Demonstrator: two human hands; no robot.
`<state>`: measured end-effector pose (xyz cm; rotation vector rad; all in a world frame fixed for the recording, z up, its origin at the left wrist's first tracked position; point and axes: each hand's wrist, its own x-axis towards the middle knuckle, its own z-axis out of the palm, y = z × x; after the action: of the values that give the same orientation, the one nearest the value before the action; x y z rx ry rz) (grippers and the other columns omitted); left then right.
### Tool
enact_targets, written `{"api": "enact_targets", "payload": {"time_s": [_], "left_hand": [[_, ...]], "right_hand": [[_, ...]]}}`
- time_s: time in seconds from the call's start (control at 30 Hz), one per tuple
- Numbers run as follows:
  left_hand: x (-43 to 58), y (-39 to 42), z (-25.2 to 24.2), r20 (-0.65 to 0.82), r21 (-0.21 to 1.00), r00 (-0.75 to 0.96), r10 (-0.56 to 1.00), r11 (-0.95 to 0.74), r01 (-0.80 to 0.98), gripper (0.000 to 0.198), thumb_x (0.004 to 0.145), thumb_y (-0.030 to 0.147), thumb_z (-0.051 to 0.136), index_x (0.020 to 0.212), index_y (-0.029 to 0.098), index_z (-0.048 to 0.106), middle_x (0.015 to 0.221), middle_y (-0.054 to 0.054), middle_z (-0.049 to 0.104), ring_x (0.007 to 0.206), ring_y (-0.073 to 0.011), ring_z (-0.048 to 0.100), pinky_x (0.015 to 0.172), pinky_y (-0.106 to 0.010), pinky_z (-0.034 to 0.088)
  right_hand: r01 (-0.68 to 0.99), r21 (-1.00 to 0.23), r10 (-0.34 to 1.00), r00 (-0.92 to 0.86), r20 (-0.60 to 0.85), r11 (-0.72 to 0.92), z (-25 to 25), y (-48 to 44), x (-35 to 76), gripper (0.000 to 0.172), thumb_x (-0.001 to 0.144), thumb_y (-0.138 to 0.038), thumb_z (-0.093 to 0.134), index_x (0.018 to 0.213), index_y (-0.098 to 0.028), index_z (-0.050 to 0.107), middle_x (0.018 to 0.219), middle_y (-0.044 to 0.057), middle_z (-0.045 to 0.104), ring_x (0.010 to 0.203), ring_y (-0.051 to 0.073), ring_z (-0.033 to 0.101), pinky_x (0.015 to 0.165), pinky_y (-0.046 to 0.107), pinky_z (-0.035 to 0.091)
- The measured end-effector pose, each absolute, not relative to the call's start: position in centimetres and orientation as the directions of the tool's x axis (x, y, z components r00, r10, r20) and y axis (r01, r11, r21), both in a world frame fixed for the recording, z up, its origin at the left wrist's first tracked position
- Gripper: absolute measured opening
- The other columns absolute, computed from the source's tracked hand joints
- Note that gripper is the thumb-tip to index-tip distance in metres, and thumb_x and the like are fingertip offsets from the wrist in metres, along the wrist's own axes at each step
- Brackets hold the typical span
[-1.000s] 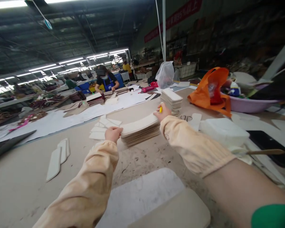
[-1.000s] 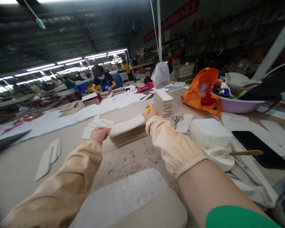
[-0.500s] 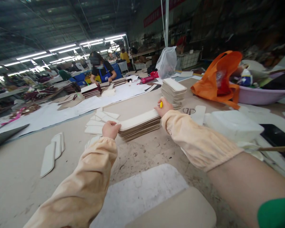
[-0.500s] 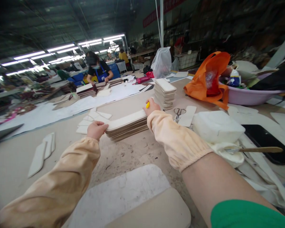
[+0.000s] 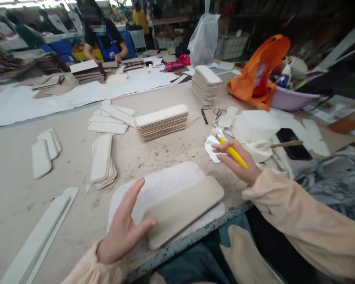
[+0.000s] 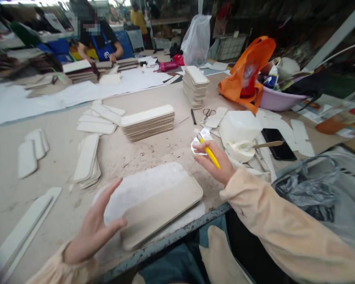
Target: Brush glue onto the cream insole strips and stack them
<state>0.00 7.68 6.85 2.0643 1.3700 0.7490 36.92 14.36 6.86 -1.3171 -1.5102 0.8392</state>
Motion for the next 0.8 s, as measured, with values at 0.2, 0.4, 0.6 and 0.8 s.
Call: {"api": "enact_targets", "payload": {"time_s": [0.2,0.4,0.6,0.8], "left_hand": [[1.2,1.7,2.3,0.153,0.655,0.371,0.916,-0.374,0.656,0.115,0.063,0.058,0.074,0.151,0.027,0.006,0.155,-0.017,0.024,0.140,-0.0386,0.027,0.111,-0.057,0.031],[1.2,2.0,0.7,0.222,0.625,0.379,0.899,-0.429,0.653,0.107,0.066,0.054,0.074,0.150,0.027,0.014,0.149,-0.018,0.035,0.137,-0.0366,0.035,0.110,-0.054,0.034],[0.9,2.2,0.6,0.225,0.660,0.343,0.912,-0.402,0.635,0.098,0.067,0.054,0.073,0.147,0.024,0.025,0.142,-0.017,0.044,0.132,-0.0348,0.042,0.109,-0.052,0.036],[0.4,1.5,1.2,0.291,0.705,0.307,0.906,-0.420,0.571,0.099,0.069,0.052,0.072,0.149,0.022,0.021,0.145,-0.018,0.041,0.134,-0.0360,0.038,0.111,-0.053,0.032]], "right_hand": [[0.322,-0.946,0.999,-0.037,0.036,0.046,3.8,8.5,36.1,0.032,0.083,-0.043,0.063,0.105,-0.028,0.046,0.126,0.007,0.060,0.119,0.026,0.055,0.098,0.044,0.046],[0.518,-0.851,0.995,-0.019,0.093,0.090,3.2,7.0,33.7,0.028,0.086,-0.044,0.056,0.106,-0.028,0.046,0.124,0.006,0.062,0.116,0.026,0.058,0.101,0.047,0.043],[0.667,-0.727,0.980,-0.028,0.195,0.163,3.0,5.8,32.0,0.026,0.084,-0.045,0.056,0.101,-0.027,0.048,0.130,0.009,0.058,0.111,0.030,0.061,0.091,0.048,0.049],[0.653,-0.730,0.945,0.067,0.320,0.201,5.3,5.2,32.2,0.026,0.086,-0.047,0.052,0.103,-0.029,0.057,0.112,0.008,0.067,0.104,0.030,0.063,0.091,0.049,0.048]]}}
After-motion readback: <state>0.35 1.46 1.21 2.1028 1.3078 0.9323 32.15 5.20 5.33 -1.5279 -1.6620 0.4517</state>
